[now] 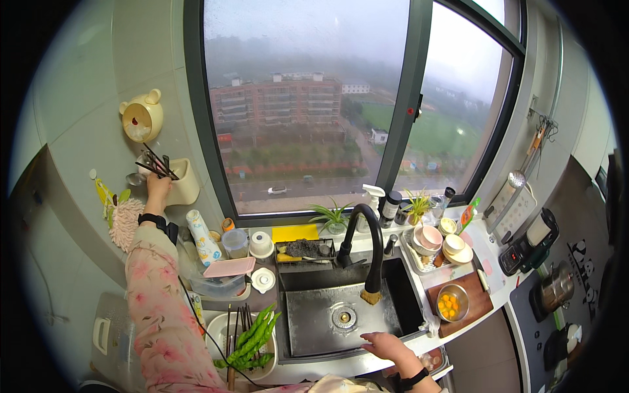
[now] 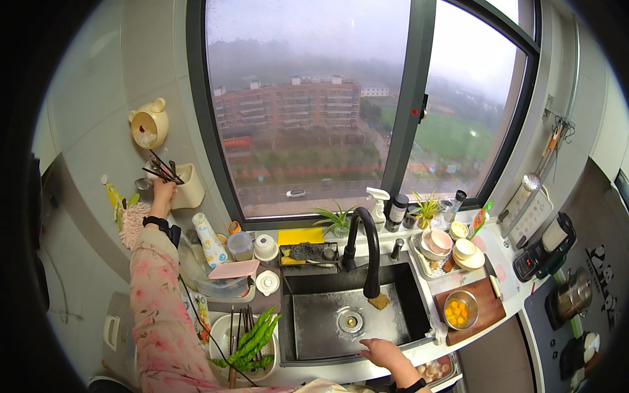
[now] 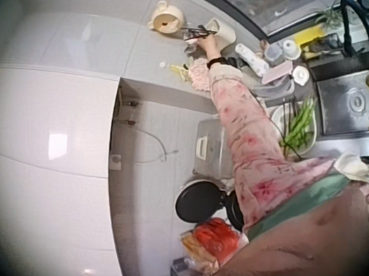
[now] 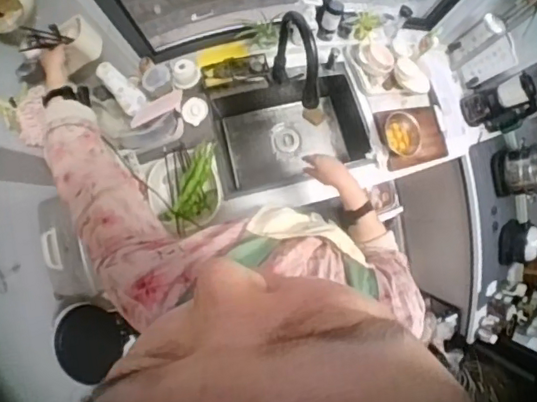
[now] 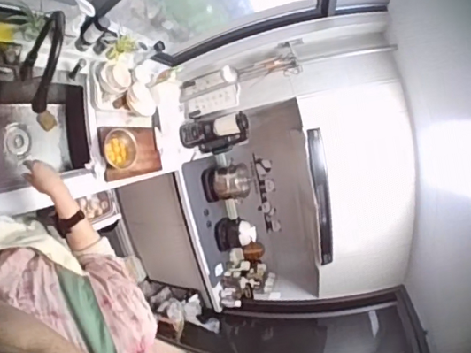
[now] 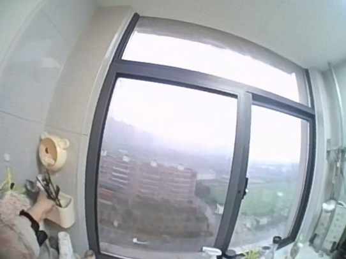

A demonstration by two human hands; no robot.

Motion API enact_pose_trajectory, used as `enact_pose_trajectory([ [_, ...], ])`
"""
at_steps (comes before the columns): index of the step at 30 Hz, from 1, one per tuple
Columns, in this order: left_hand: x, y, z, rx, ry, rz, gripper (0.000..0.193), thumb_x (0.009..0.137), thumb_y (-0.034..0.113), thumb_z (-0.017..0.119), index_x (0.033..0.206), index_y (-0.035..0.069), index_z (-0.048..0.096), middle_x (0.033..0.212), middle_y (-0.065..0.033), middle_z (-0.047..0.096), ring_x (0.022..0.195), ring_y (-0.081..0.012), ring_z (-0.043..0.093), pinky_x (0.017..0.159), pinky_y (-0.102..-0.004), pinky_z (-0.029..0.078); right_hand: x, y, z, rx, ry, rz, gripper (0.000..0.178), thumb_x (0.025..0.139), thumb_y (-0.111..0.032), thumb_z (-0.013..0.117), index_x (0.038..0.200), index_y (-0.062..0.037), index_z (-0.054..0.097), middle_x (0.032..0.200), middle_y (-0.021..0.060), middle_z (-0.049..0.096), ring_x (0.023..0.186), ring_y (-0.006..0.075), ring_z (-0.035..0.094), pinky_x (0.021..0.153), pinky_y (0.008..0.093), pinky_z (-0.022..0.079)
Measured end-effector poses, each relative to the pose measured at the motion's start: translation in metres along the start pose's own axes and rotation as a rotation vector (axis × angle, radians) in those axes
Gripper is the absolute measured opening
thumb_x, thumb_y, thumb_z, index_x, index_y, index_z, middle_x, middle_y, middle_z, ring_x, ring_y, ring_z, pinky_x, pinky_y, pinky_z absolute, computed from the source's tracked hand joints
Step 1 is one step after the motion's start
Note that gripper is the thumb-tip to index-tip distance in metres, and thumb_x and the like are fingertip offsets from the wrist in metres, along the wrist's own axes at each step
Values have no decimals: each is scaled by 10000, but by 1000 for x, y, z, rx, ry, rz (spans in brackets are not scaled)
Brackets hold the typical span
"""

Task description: The person cracks multiple eggs into a metal bowl, discards shells into the sink, and briefly stirs the contents with a spoon. The person then rinses the spoon under running water and places it back on the counter.

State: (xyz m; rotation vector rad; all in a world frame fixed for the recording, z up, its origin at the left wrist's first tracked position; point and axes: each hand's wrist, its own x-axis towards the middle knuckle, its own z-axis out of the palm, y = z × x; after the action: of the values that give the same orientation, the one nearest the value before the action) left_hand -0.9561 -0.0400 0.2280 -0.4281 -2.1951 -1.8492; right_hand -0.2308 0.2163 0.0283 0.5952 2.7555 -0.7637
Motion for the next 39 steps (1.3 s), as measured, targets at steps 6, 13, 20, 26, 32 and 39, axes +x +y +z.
enact_pose_trajectory([
  [6,7,20,-28,-46,239,248,462,877,-31,564,1339,-33,568,1362,-154,514,1054,-254,623,743,-339,539,-4,-2,1,24,31,12,430,962,-362,644,1298,-93,655,1097,178,729,1042,383,676,890,472,543],
  [13,-85,142,-72,-22,231,659,459,953,58,591,1412,55,588,1308,-54,648,887,-23,510,793,-177,404,6,-13,3,-53,36,-53,364,957,-333,643,1236,-100,664,1070,166,722,1002,381,681,843,495,550],
  [20,-364,233,15,-224,-840,34,510,940,126,636,1429,14,540,1397,-51,564,1095,-111,539,939,-239,442,8,-72,-35,409,362,-414,730,973,-309,670,1587,-163,302,1180,160,703,935,373,706,792,457,565],
  [26,-516,257,85,-316,-1116,-596,473,901,-26,612,1364,-66,530,1387,-112,545,1184,-176,566,1058,-326,464,-38,-88,-54,1163,470,-542,807,913,13,689,1603,-123,292,1023,85,682,676,122,638,595,257,498],
  [32,-606,257,166,-415,-1245,-861,437,971,38,588,1384,-81,507,1292,-153,606,1247,-236,592,1116,-368,446,-116,0,-51,1515,610,-459,238,1016,-46,606,1251,-36,644,995,32,658,770,84,637,629,230,516],
  [39,-682,251,228,-215,-1477,-882,498,1009,22,529,1495,44,426,1395,-151,563,1208,-275,635,996,-359,527,-189,122,-29,1459,849,-181,260,1109,-217,465,1030,-20,616,815,37,606,673,79,521,620,229,436],
])
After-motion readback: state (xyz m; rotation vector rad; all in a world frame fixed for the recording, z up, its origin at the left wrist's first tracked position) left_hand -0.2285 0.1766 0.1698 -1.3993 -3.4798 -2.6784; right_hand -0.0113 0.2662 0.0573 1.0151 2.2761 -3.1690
